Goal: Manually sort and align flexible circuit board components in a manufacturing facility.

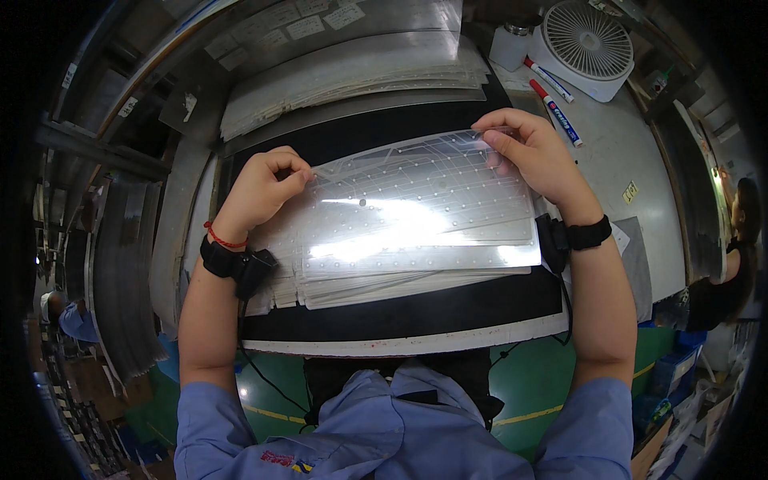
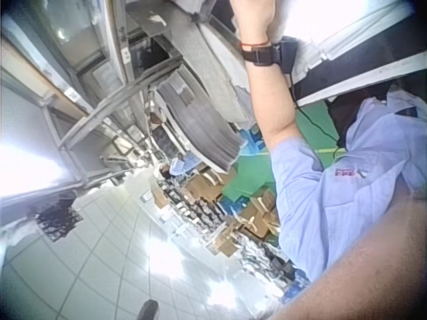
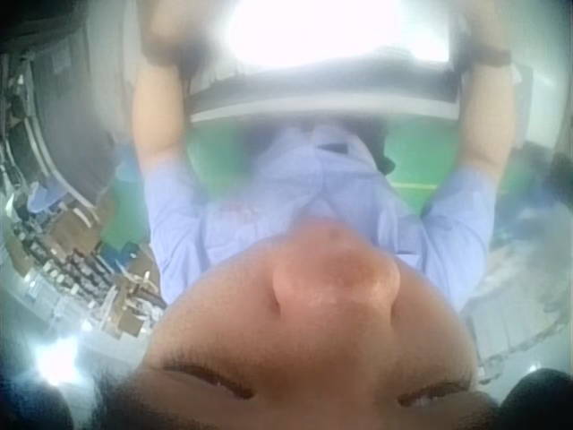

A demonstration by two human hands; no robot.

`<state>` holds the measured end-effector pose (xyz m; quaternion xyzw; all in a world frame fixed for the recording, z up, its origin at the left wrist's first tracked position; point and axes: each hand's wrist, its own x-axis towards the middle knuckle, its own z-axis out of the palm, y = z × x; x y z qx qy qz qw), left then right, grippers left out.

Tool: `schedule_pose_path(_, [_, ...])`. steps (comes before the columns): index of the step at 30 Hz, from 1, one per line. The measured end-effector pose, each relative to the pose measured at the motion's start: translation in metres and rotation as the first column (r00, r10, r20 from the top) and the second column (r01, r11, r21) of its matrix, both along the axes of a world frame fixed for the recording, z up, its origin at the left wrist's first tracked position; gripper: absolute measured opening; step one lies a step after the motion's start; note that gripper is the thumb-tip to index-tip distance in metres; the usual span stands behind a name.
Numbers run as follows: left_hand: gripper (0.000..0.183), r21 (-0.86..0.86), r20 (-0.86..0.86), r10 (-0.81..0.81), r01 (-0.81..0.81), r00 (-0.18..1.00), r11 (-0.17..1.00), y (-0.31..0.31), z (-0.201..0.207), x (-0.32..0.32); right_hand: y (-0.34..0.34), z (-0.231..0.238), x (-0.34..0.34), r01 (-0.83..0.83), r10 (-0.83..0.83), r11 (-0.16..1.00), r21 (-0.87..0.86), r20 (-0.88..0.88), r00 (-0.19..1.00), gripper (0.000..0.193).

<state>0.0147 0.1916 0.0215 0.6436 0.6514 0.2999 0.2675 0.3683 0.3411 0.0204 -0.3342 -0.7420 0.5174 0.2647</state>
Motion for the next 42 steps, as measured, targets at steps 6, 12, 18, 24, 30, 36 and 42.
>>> schedule_pose_path(6, [0.019,-0.017,0.03,0.023,-0.023,0.999,1.0,0.001,-0.003,-0.003,0.0,0.0,0.0,-0.002,0.002,1.0,-0.012,0.0,1.0,0.018])
schedule_pose_path(12, [0.023,-0.048,-0.029,0.021,-0.022,0.999,0.999,0.0,-0.001,0.002,0.0,0.001,0.0,-0.002,0.002,1.0,-0.017,0.006,1.0,0.018])
schedule_pose_path(18, [0.028,0.01,0.363,0.243,-0.264,0.9,0.964,0.001,-0.008,-0.03,0.001,-0.002,0.001,0.003,-0.003,1.0,-0.015,-0.009,1.0,0.018])
schedule_pose_path(24, [0.031,0.044,0.257,0.385,-0.409,0.886,0.911,-0.009,0.004,-0.113,0.005,-0.001,0.003,0.064,-0.064,0.998,-0.009,-0.04,0.997,0.018])
schedule_pose_path(30, [0.034,-0.051,0.332,0.334,-0.336,0.882,0.94,-0.016,0.002,-0.113,0.011,-0.006,0.005,0.072,-0.074,0.996,-0.055,-0.048,0.996,0.018])
schedule_pose_path(36, [0.035,0.023,0.061,0.027,-0.029,0.998,0.999,-0.013,0.017,-0.036,0.006,-0.007,0.002,0.053,-0.056,0.995,-0.081,-0.024,0.998,0.019])
schedule_pose_path(42, [0.034,0.054,-0.14,-0.061,0.069,0.988,0.996,-0.008,0.002,0.0,0.001,-0.003,-0.001,-0.014,0.011,0.995,-0.096,-0.041,0.999,0.019])
